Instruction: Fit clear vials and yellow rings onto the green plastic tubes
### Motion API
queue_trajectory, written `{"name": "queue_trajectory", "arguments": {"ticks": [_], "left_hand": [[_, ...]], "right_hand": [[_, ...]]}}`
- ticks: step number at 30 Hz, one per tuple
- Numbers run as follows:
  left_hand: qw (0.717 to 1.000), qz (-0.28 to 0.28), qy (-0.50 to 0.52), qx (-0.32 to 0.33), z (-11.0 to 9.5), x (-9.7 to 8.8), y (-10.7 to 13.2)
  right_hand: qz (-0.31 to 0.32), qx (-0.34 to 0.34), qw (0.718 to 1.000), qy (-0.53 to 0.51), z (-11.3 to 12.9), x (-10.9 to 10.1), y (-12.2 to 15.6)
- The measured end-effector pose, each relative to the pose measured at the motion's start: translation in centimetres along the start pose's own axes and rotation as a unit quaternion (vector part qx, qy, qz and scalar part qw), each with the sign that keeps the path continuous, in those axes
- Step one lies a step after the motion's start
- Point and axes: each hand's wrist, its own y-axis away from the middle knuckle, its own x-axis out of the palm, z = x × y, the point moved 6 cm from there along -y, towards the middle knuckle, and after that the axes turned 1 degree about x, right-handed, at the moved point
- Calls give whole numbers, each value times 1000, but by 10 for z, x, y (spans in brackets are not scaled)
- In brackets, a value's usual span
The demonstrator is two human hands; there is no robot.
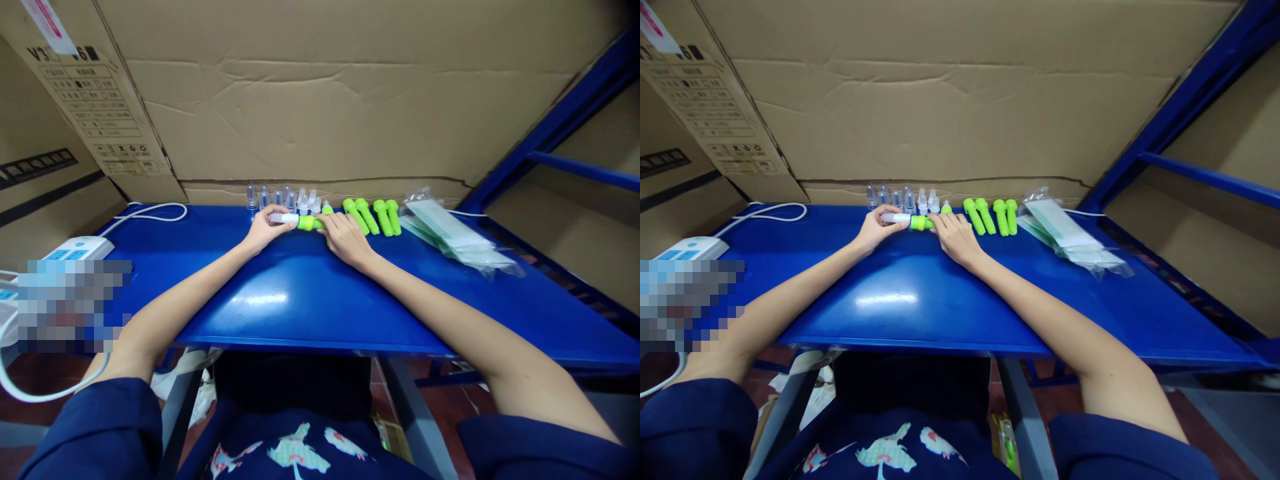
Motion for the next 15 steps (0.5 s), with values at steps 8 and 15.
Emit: {"name": "queue_trajectory", "arguments": {"ticks": [8,15], "left_hand": [[999,31,-9,14,1,2,0],[999,38,-15,15,-1,3,1]], "right_hand": [[-5,-7,1000,6,0,0,1],[0,-5,1000,5,-1,2,1]]}}
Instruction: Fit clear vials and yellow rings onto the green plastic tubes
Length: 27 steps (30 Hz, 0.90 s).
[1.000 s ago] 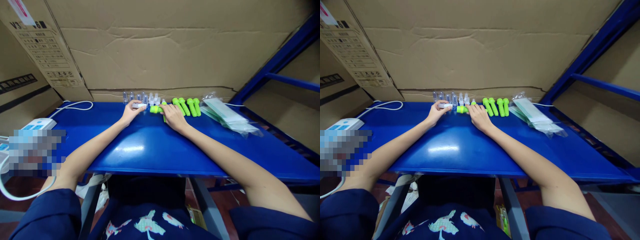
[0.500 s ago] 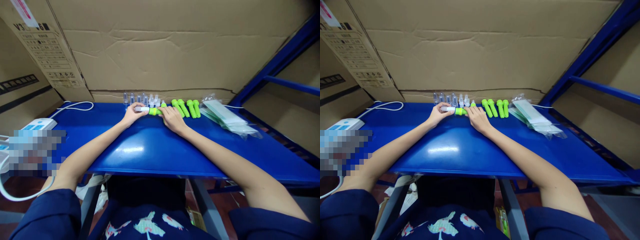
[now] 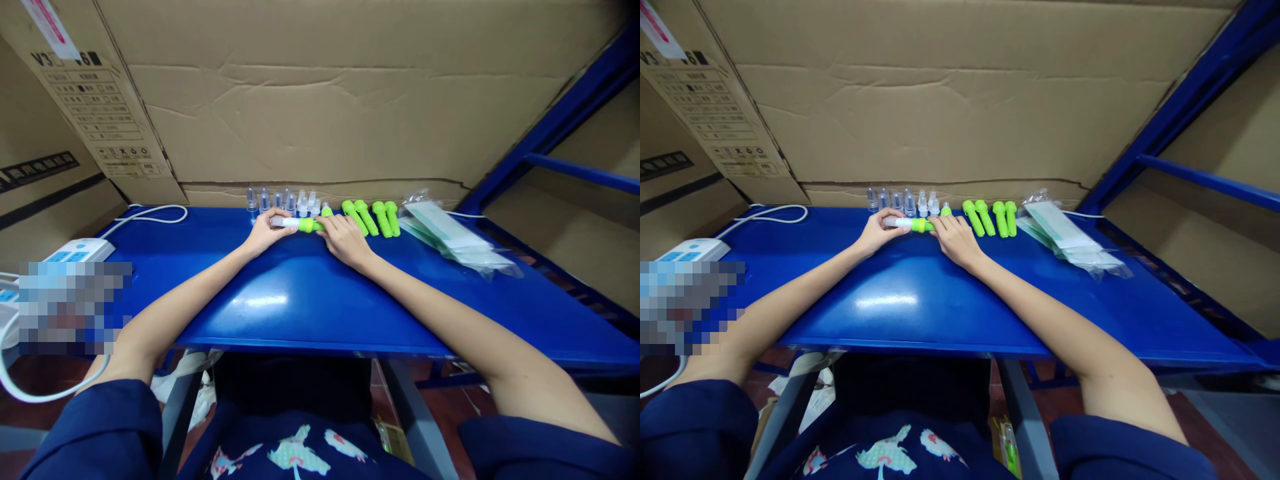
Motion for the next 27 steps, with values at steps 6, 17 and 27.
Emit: {"name": "queue_trajectory", "arguments": {"ticks": [6,17,27], "left_hand": [[1000,3,4,-3,-3,1,1],[1000,17,2,15,-5,6,3],[998,66,-18,2,-6,16,8]], "right_hand": [[1,-4,1000,6,3,-2,0],[3,-9,1000,7,8,-3,0],[-11,-22,1000,-12,13,-5,2]]}}
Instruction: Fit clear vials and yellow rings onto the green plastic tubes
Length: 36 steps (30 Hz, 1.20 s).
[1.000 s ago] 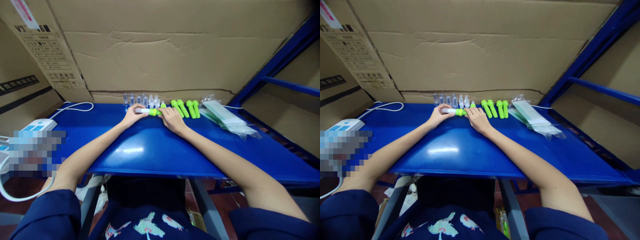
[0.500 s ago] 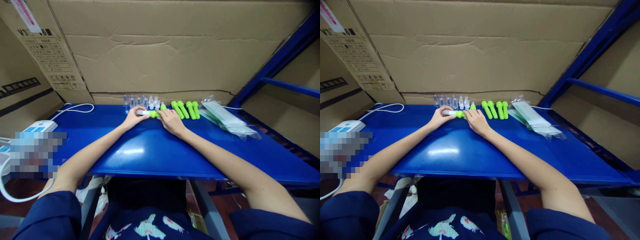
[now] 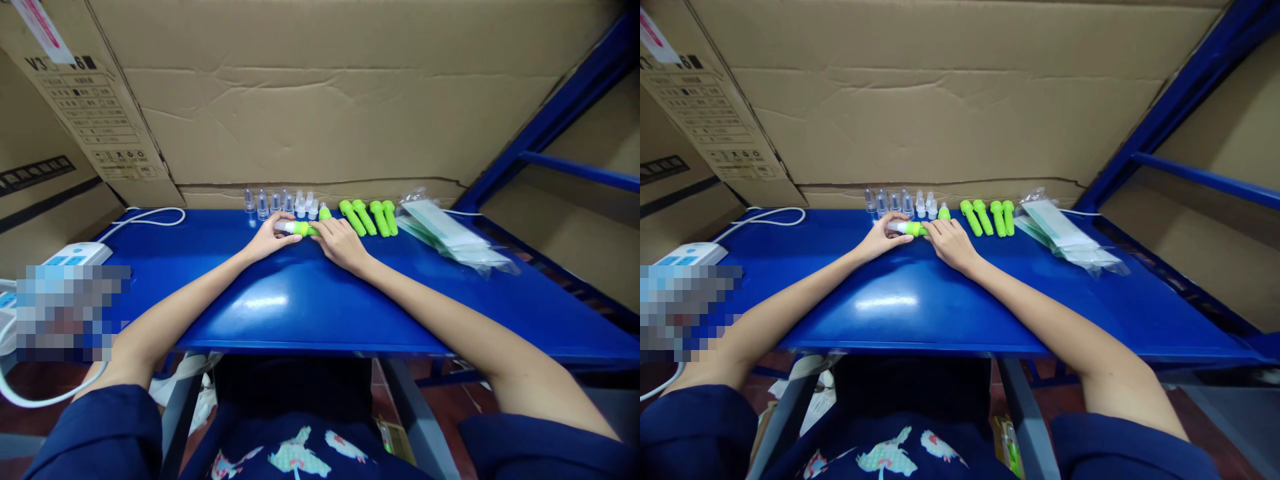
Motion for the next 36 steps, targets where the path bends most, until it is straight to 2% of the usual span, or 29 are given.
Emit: {"name": "queue_trajectory", "arguments": {"ticks": [4,11,16,19,22,25,29,33,36], "left_hand": [[1000,13,-7,-13,0,0,1],[1000,-1,0,-15,-6,-1,1],[999,-3,40,-31,0,-1,-1],[997,4,68,-40,5,0,-1],[995,9,97,-37,8,1,-1],[993,21,114,-31,9,2,-2],[991,23,126,-39,12,-2,-3],[989,-9,141,-40,13,-9,-5],[987,-9,152,-50,14,-8,-4]], "right_hand": [[1,-6,1000,0,3,-2,0],[-8,-20,1000,-1,5,-2,1],[3,-9,999,-35,10,-7,-2],[21,-7,998,-56,13,-14,-10],[59,-48,994,-77,20,-18,-20],[100,-91,986,-95,28,-18,-31],[148,-96,979,-102,33,-15,-42],[156,-83,979,-99,36,-16,-48],[148,-75,980,-114,36,-17,-47]]}}
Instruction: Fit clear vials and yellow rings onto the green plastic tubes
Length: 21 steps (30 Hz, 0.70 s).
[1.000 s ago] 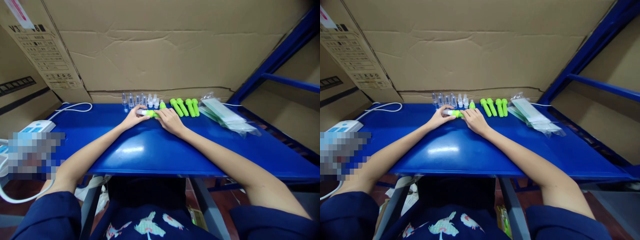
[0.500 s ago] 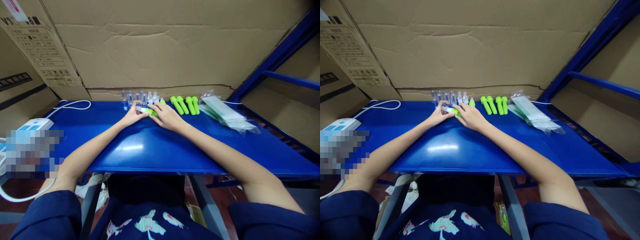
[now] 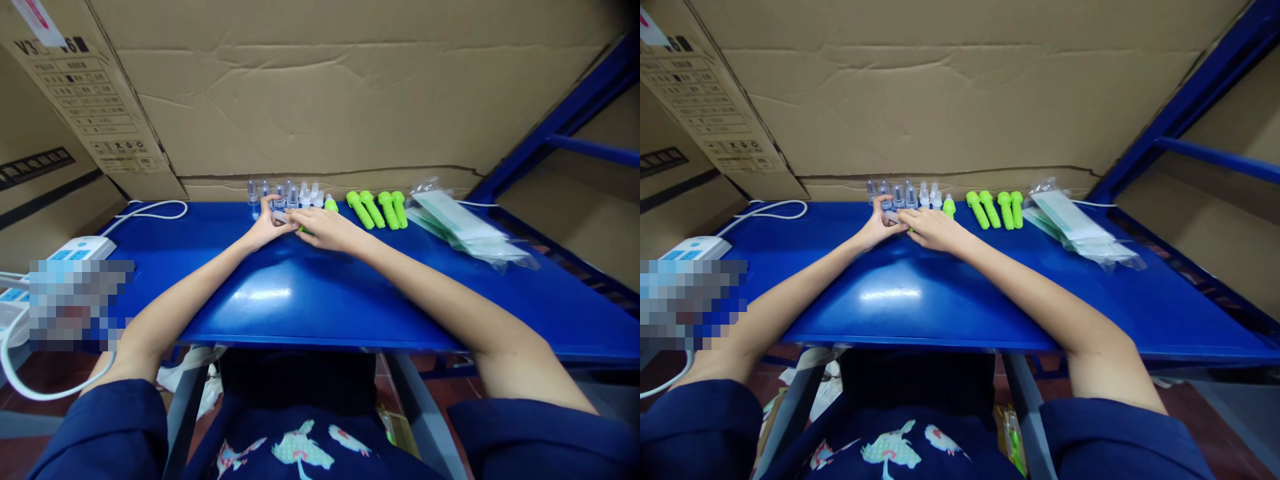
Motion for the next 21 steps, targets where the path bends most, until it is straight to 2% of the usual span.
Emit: {"name": "queue_trajectory", "arguments": {"ticks": [5,11,16,21], "left_hand": [[1000,12,-7,-27,4,3,1],[997,-39,-29,-53,5,-4,-3],[994,-66,-41,-71,5,-7,-3],[993,-69,-53,-81,5,-7,-3]], "right_hand": [[-18,39,999,-21,-16,-3,8],[-118,149,980,-50,-81,-6,22],[-119,241,962,-49,-129,7,37],[-81,317,944,-40,-146,16,49]]}}
